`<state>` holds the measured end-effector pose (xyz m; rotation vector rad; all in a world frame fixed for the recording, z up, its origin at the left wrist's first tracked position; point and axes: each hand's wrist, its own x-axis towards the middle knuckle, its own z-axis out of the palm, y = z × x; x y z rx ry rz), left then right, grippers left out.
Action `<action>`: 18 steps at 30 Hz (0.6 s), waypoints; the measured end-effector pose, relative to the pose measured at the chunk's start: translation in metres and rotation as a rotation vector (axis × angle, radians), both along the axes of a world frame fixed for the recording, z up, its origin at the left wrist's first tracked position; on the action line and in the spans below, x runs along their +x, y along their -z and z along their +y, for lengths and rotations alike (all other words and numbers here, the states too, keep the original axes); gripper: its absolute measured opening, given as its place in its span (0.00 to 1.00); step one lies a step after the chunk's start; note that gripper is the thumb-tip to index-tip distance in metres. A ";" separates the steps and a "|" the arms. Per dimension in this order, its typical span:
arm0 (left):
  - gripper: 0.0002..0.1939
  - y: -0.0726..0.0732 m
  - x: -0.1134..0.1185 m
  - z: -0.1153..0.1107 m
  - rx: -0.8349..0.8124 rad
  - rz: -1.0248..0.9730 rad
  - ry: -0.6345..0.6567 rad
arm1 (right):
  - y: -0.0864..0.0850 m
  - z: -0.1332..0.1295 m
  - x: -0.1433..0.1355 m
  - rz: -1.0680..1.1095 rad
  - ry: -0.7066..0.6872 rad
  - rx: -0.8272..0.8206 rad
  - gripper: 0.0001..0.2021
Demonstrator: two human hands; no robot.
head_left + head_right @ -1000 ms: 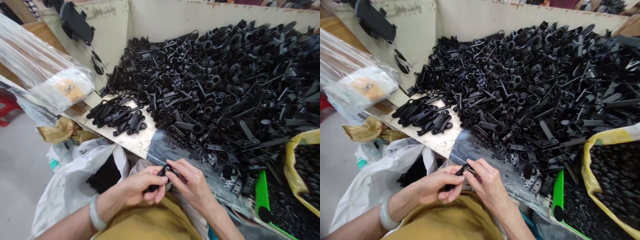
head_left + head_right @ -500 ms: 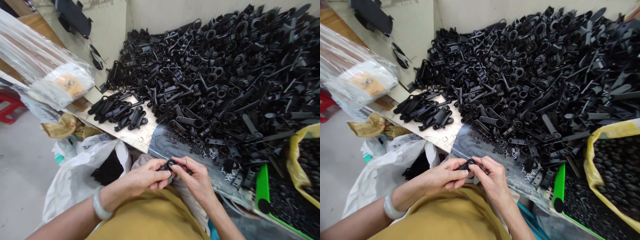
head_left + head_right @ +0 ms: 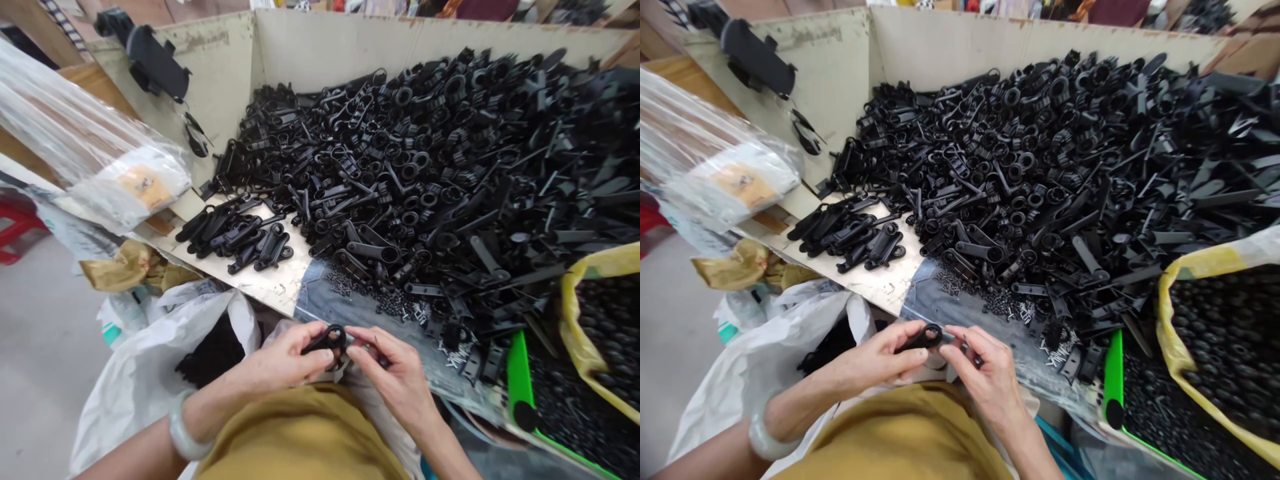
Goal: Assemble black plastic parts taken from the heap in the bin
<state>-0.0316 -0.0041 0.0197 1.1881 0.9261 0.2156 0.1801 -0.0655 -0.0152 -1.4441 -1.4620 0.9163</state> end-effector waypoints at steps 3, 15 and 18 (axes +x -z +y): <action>0.05 0.001 0.004 0.021 0.496 0.326 -0.096 | 0.000 -0.001 0.014 -0.065 0.115 0.009 0.12; 0.10 0.030 0.032 0.059 1.023 0.844 0.047 | 0.000 0.016 0.031 -0.348 0.079 0.067 0.13; 0.10 0.032 0.022 0.053 1.103 0.849 0.080 | 0.002 0.032 0.023 -0.462 0.054 0.099 0.13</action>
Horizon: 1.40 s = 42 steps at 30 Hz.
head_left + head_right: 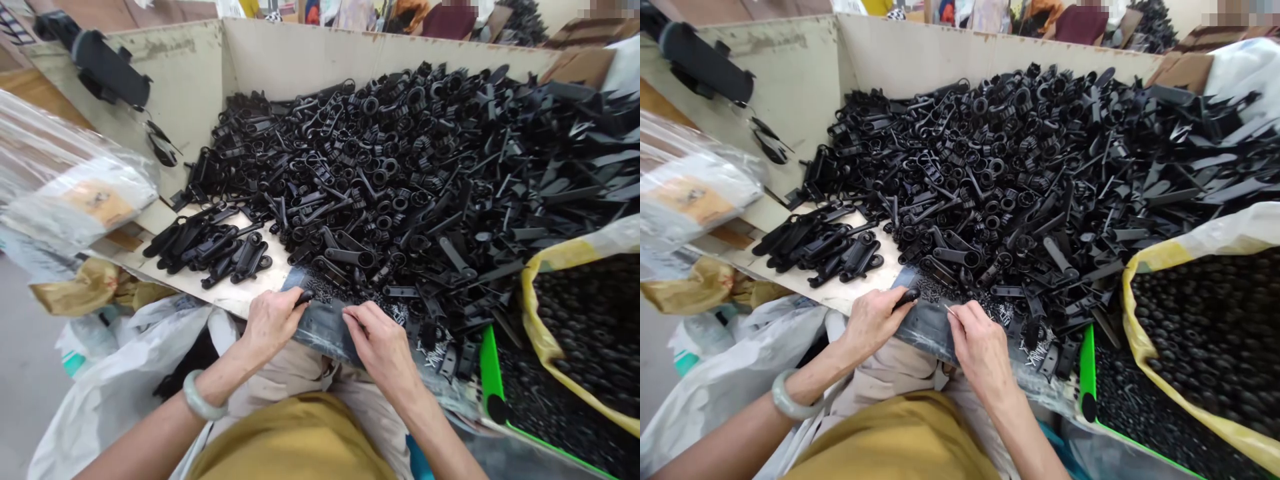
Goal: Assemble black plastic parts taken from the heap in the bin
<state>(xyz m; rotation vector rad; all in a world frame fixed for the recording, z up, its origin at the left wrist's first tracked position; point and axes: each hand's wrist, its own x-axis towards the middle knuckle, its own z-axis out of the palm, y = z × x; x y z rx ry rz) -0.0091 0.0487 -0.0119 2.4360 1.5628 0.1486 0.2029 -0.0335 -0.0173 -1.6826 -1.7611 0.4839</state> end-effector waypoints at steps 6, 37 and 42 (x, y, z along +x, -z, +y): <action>0.13 0.007 -0.013 -0.017 0.029 -0.161 0.072 | -0.004 -0.006 0.025 0.003 0.154 0.047 0.10; 0.21 -0.025 0.029 -0.033 -0.985 -1.146 -0.410 | -0.014 -0.003 -0.014 0.533 0.015 -0.059 0.09; 0.21 -0.022 0.027 -0.034 -1.065 -1.169 -0.412 | -0.008 -0.004 -0.015 0.568 0.021 -0.062 0.10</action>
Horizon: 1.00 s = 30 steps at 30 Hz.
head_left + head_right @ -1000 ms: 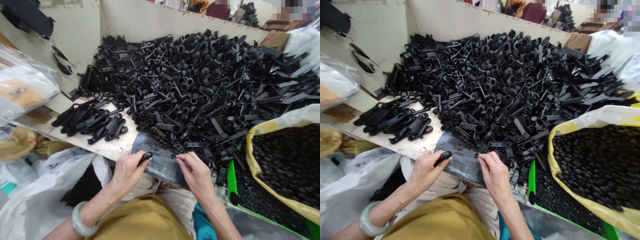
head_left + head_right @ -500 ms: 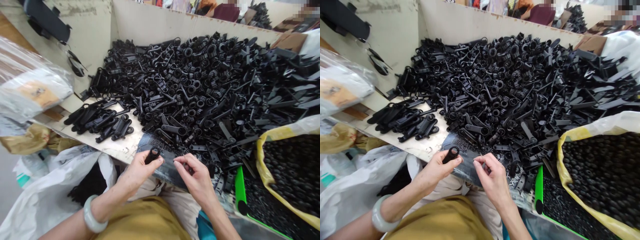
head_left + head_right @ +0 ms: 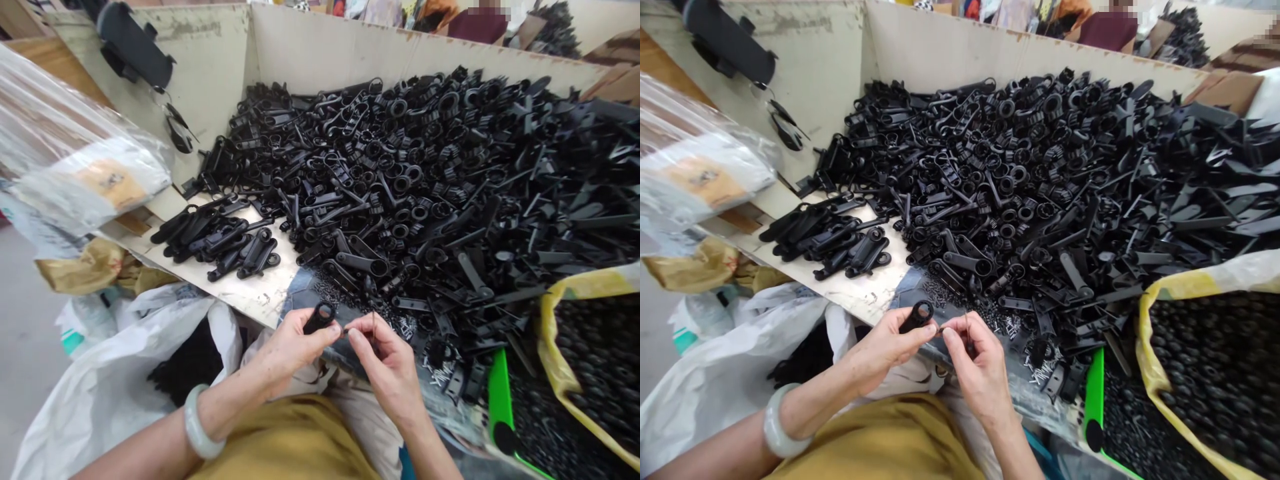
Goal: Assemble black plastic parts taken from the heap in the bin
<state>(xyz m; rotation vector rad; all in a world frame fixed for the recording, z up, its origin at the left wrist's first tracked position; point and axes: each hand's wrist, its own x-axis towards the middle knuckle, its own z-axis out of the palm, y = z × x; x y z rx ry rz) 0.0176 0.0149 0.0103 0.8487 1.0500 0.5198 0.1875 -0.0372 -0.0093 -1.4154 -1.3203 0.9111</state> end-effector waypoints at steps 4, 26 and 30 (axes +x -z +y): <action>0.22 -0.001 0.000 0.001 -0.029 -0.019 -0.004 | 0.002 -0.001 -0.001 -0.023 -0.011 0.034 0.08; 0.20 0.001 0.011 -0.004 -0.053 -0.010 -0.138 | -0.001 -0.004 0.002 -0.334 -0.036 0.328 0.06; 0.21 0.004 0.011 -0.008 -0.117 -0.086 -0.160 | 0.005 -0.010 -0.003 -0.433 0.005 0.439 0.08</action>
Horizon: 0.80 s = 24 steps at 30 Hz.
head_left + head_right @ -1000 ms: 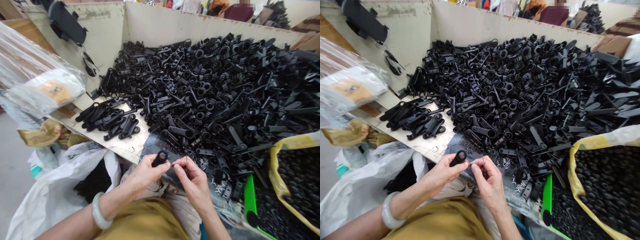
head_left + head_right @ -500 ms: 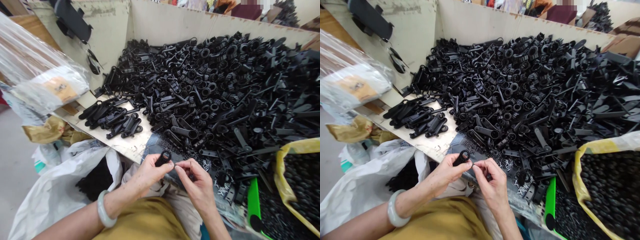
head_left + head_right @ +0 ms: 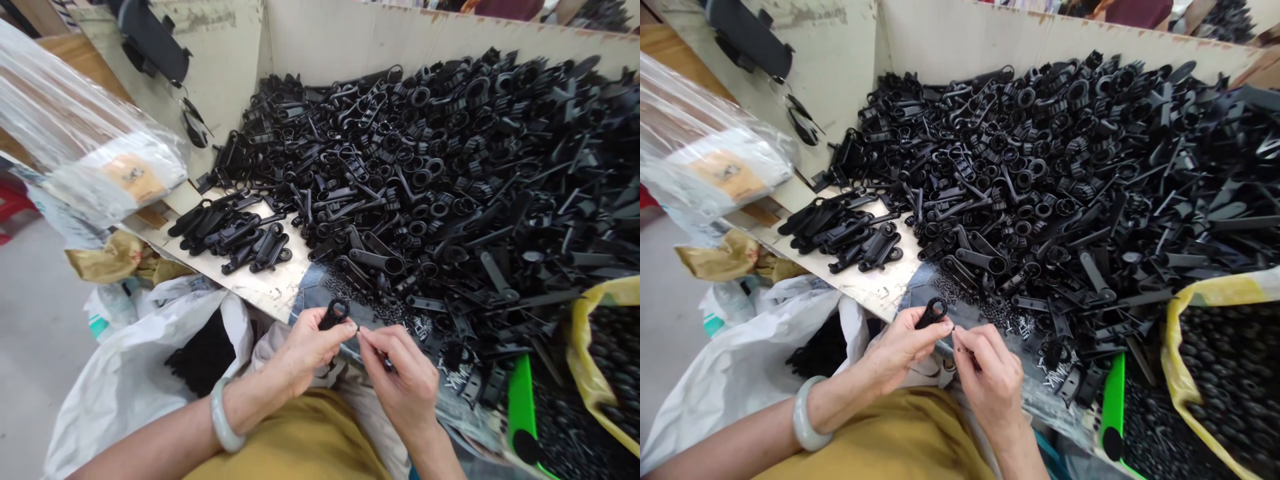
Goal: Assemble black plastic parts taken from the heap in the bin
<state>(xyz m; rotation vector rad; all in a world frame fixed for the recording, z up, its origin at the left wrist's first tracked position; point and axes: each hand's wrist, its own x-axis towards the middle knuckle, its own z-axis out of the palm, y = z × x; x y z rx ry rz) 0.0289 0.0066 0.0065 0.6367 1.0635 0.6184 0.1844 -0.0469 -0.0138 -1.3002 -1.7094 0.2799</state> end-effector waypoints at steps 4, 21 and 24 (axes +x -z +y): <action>0.21 0.001 -0.001 -0.003 -0.023 -0.062 -0.031 | 0.001 -0.005 -0.002 0.044 0.001 -0.022 0.08; 0.12 -0.024 -0.015 -0.005 -0.231 -0.270 0.216 | -0.005 -0.006 0.004 0.157 0.024 -0.220 0.03; 0.12 -0.027 -0.019 -0.004 -0.156 -0.186 0.245 | -0.007 -0.001 0.001 0.062 -0.055 -0.170 0.04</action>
